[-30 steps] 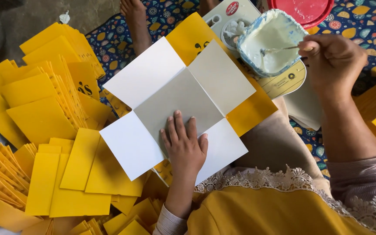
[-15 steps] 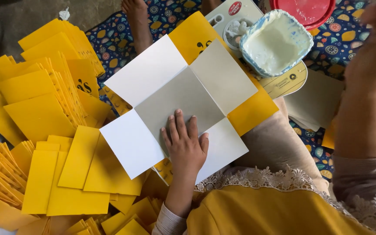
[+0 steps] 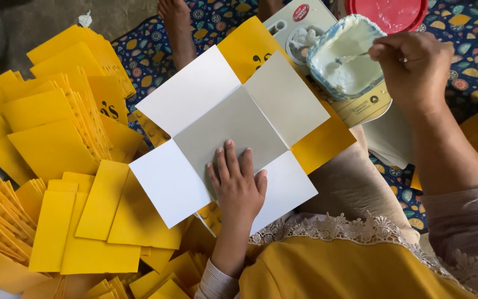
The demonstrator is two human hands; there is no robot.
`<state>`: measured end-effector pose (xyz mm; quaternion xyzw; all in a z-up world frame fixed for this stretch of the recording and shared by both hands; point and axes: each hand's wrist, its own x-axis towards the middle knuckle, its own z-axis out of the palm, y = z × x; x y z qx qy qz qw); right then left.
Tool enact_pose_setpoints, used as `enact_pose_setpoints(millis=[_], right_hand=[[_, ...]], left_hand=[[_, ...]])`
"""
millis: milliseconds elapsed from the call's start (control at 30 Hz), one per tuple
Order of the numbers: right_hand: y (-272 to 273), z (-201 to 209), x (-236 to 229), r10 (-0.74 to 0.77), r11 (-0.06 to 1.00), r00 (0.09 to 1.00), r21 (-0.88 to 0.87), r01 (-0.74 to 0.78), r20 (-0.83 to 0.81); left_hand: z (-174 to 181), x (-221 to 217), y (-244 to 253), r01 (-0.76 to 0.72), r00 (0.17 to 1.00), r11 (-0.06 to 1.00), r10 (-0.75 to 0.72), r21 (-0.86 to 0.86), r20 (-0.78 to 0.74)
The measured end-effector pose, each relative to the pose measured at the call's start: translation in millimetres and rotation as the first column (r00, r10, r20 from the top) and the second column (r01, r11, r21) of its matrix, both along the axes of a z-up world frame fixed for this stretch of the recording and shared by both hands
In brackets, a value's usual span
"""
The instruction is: Applying glue to yellow paper templates and folding them to assemble boxes or envelopes
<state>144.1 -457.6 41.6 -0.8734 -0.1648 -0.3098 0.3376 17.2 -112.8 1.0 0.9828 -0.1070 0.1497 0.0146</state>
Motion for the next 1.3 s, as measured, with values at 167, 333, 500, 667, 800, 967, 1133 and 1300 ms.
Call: enact_pose_setpoints(millis=[167,333,500,667,800,967,1133,1300], right_hand=[[-3,-13,-3,0.015,0.995,1.000,0.097,-0.014,-0.003],[-20,-34,0,0.115,0.789,0.991,0.613,-0.052,-0.064],[-12,-27,-9,0.255,0.429,0.939,0.897,0.106,-0.233],[-2,-16,-16,0.248,0.387,0.925,0.905,0.179,-0.289],[-13,-27,-17,0.236,0.438,0.945,0.893,0.106,-0.228],[-11,-27,-20,0.187,0.739,0.973,0.672,-0.052,-0.131],[-15,-32,-19,0.173,0.815,0.981,0.572,-0.094,-0.084],[-11,-34,-18,0.194,0.751,0.973,0.657,-0.064,-0.127]], left_hand=[[-1,-1,0,-0.008,1.000,1.000,0.008,-0.019,-0.010],[-1,-2,1,-0.013,1.000,0.999,0.013,-0.031,-0.020],[-1,-3,1,-0.009,1.000,0.998,0.009,-0.058,-0.013],[0,-2,1,-0.012,1.000,0.999,0.011,-0.053,-0.029],[1,-1,1,-0.013,0.999,0.999,0.011,-0.050,-0.042],[19,8,-1,-0.022,0.997,1.000,0.023,0.012,-0.069],[25,29,1,-0.049,0.993,0.997,0.055,0.062,-0.103],[21,29,-2,-0.074,0.985,0.989,0.093,0.128,-0.146]])
